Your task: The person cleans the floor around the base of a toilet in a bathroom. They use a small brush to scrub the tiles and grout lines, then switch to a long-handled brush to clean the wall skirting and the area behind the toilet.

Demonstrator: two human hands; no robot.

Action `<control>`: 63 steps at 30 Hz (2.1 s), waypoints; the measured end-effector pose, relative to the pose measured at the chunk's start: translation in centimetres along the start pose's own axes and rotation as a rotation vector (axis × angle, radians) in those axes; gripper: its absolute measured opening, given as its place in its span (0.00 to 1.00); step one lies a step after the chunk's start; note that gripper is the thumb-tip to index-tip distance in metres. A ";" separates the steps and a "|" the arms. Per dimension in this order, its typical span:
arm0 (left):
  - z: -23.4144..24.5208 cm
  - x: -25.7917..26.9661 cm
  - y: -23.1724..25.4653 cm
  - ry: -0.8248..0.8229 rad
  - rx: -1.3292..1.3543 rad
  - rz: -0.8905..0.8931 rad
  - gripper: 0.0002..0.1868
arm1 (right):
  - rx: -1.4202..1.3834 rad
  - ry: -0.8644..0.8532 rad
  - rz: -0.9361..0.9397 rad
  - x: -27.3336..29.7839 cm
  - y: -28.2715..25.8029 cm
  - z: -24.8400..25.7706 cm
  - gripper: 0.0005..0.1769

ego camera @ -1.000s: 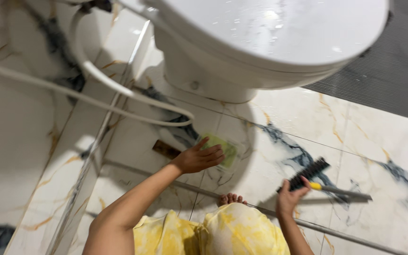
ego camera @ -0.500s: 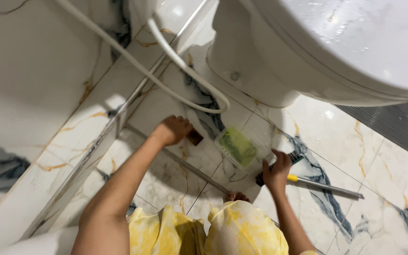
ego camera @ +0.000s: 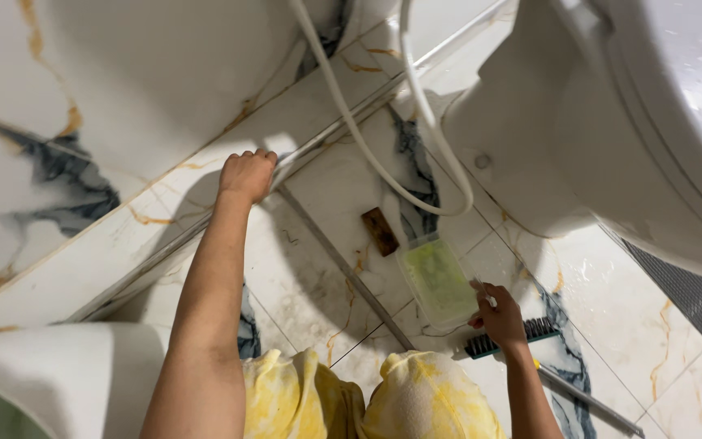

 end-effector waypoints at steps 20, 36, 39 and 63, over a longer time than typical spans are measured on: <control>-1.0 5.1 -5.1 -0.075 0.052 0.146 0.17 | -0.082 -0.070 0.267 -5.6 -23.7 -13.5 0.21; -2.3 3.3 -4.0 -0.079 0.039 0.074 0.17 | -0.333 -0.035 0.027 -2.9 0.9 -4.9 0.20; -1.7 2.5 -3.2 -0.046 -0.017 0.043 0.16 | -0.350 0.080 -0.021 -1.5 6.0 -1.2 0.19; -0.3 -6.5 13.4 0.083 -0.113 -0.442 0.12 | 0.850 0.442 -0.547 6.3 18.7 12.7 0.32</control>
Point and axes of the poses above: each hand's wrist, its own x-axis away from the middle knuckle, its own z-axis out of the back of the hand, y = z × x, the point moved 8 cm from there along -x, towards the middle knuckle, and after that the axes turned 9 degrees about -z, right-handed, at the moved point
